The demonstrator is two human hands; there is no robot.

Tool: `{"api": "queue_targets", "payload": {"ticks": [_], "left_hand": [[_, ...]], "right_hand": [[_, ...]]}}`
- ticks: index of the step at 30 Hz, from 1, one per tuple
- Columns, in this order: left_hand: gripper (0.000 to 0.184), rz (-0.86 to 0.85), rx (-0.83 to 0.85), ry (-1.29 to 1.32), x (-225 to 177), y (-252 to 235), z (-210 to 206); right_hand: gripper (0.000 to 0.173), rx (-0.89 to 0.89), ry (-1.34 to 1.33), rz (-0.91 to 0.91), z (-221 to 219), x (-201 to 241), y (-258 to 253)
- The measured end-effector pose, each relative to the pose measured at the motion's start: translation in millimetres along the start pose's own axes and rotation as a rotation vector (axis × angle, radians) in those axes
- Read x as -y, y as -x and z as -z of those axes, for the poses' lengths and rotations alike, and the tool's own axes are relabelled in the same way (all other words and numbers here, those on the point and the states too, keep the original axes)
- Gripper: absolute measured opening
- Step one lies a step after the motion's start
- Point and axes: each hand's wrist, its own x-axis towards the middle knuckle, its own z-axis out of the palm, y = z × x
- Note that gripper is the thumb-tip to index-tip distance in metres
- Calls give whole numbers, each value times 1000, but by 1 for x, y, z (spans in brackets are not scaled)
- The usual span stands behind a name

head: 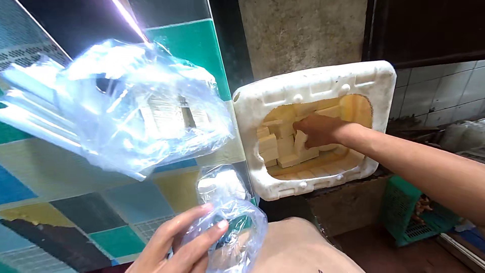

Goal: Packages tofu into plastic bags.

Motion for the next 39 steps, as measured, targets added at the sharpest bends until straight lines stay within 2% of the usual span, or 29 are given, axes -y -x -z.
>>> {"api": "queue_targets", "payload": {"ticks": [5,9,15,18,21,24,28,33,36,39], "left_hand": [[23,-10,8,1,-1,-1,-1],[25,-28,-10,-1,2,1,0],[24,-35,-43,3,3,8,0],[24,-37,-71,4,4,10,-2],[24,-47,-81,-12,6,11,-2],[24,-50,-85,-13,6,13,-2],[24,-46,-85,-3,8,15,-4],[25,-50,-87,-8,9,15,-5],[23,-17,-102,-31,6,14,-5],[28,37,-70,-123,1,15,-3]], "right_hand": [[46,-3,5,-24,-2,3,7],[40,-72,34,-48,-13,7,12],[31,-340,162,146,-54,-3,21],[37,-150,64,22,-29,2,18],[43,15,-25,-18,6,4,-1],[46,197,41,-64,26,8,-23],[58,344,197,-231,38,24,-37],[66,368,148,-398,41,18,-46],[60,311,172,-317,44,19,-34],[52,81,-58,-181,42,10,-5]]}}
